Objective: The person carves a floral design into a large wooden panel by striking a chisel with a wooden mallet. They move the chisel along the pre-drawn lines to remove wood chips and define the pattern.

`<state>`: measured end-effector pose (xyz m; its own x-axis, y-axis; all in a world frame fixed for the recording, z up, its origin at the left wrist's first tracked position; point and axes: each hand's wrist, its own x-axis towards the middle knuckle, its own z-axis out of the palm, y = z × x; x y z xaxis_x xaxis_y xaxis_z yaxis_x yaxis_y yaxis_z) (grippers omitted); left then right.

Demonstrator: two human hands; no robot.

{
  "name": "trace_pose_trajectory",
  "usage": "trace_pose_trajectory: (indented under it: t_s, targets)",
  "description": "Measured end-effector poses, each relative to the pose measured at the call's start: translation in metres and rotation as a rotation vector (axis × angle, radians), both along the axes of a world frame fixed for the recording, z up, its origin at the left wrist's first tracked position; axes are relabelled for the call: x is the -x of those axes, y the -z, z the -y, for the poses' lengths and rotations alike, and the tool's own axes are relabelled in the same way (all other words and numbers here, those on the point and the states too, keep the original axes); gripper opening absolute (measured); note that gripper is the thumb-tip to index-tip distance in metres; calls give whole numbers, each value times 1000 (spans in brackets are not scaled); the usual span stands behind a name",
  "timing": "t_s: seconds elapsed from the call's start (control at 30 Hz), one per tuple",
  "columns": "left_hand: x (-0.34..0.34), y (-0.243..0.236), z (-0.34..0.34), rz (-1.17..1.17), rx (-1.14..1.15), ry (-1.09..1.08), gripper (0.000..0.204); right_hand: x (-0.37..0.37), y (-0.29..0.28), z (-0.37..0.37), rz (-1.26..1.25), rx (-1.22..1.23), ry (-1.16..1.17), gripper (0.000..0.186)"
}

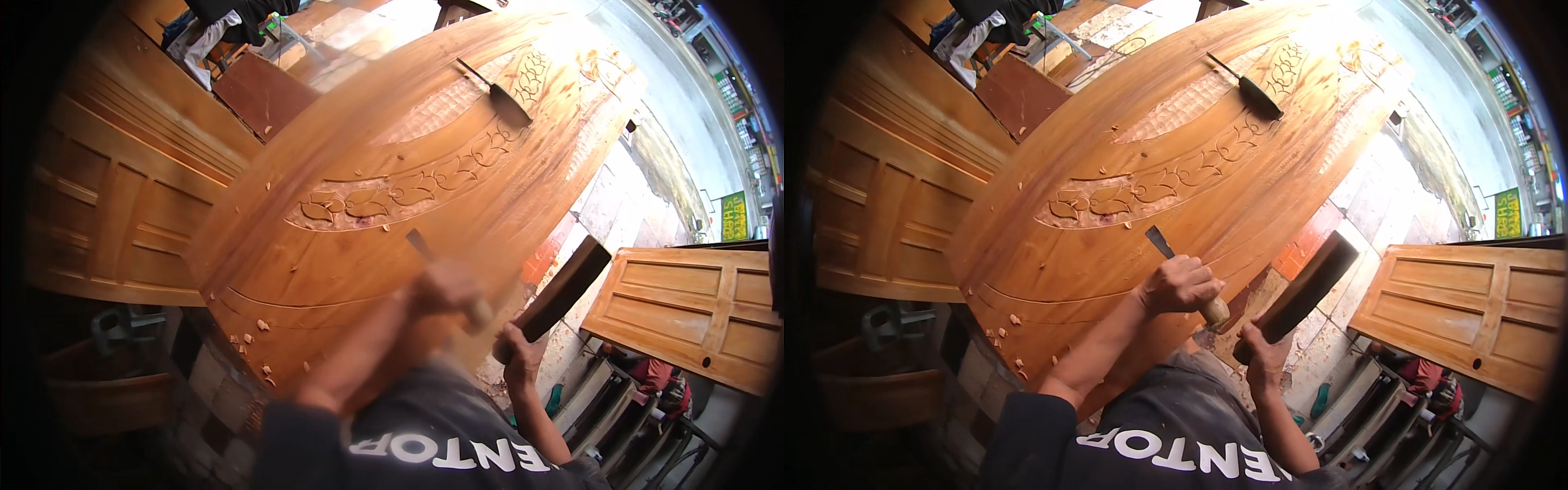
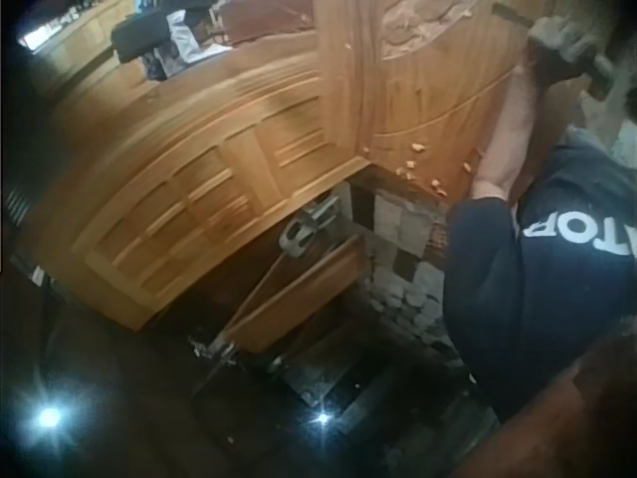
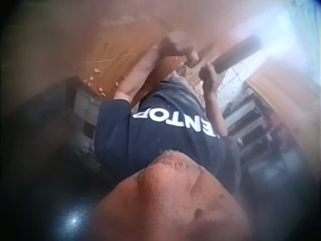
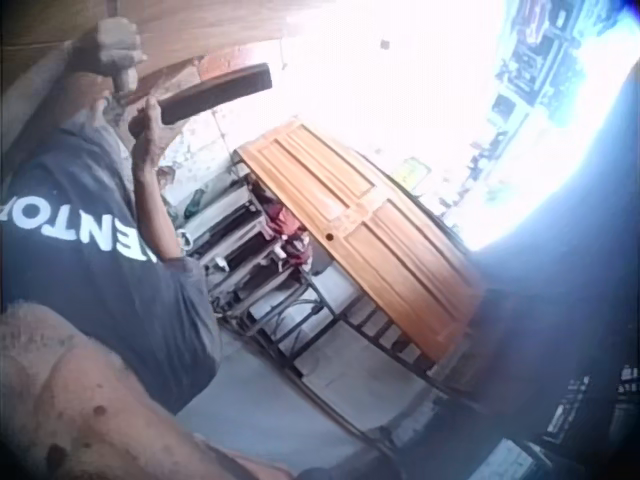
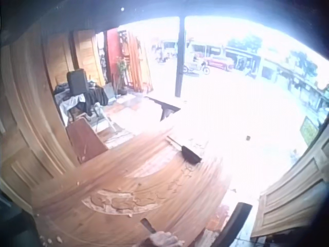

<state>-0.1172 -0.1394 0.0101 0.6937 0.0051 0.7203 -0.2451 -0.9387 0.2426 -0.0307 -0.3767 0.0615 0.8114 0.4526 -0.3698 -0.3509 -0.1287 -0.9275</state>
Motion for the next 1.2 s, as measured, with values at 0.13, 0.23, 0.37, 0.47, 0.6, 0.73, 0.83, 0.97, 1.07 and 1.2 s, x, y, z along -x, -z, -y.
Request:
trace_pose_trajectory:
  t_s: [0.13,0.23,0.37,0.47,0.6,0.73,0.83,0.97,1.07,1.2]
  targets:
    - [6,16,-27,-16,101,-33,11,17,0,6,267,150,-161,53]
    - [8,14,-38,29,223,0,13,23,2,9,616,200,-180,52]
    - [16,12,-42,40,296,12,15,11,10,15,1182,254,-358,67]
    - [11,14,-42,47,302,46,14,-21,37,-7,1406,-131,-228,65]
    - [17,22,-49,-1,288,53,12,-59,34,-46,1473,92,-592,55]
    - [19,19,-43,-24,271,-9,12,-56,27,-35,1514,-240,-453,55]
    - [19,16,-41,-6,296,5,13,-68,42,-51,1542,-92,-632,55]
    - [27,22,-43,-145,179,-73,14,-72,25,-65,1562,-139,-707,53]
    - [29,21,-39,-130,191,-77,15,-71,21,-57,1602,-215,-684,48]
    - [26,7,-40,-233,230,13,17,-85,17,-81,1604,-40,-881,42]
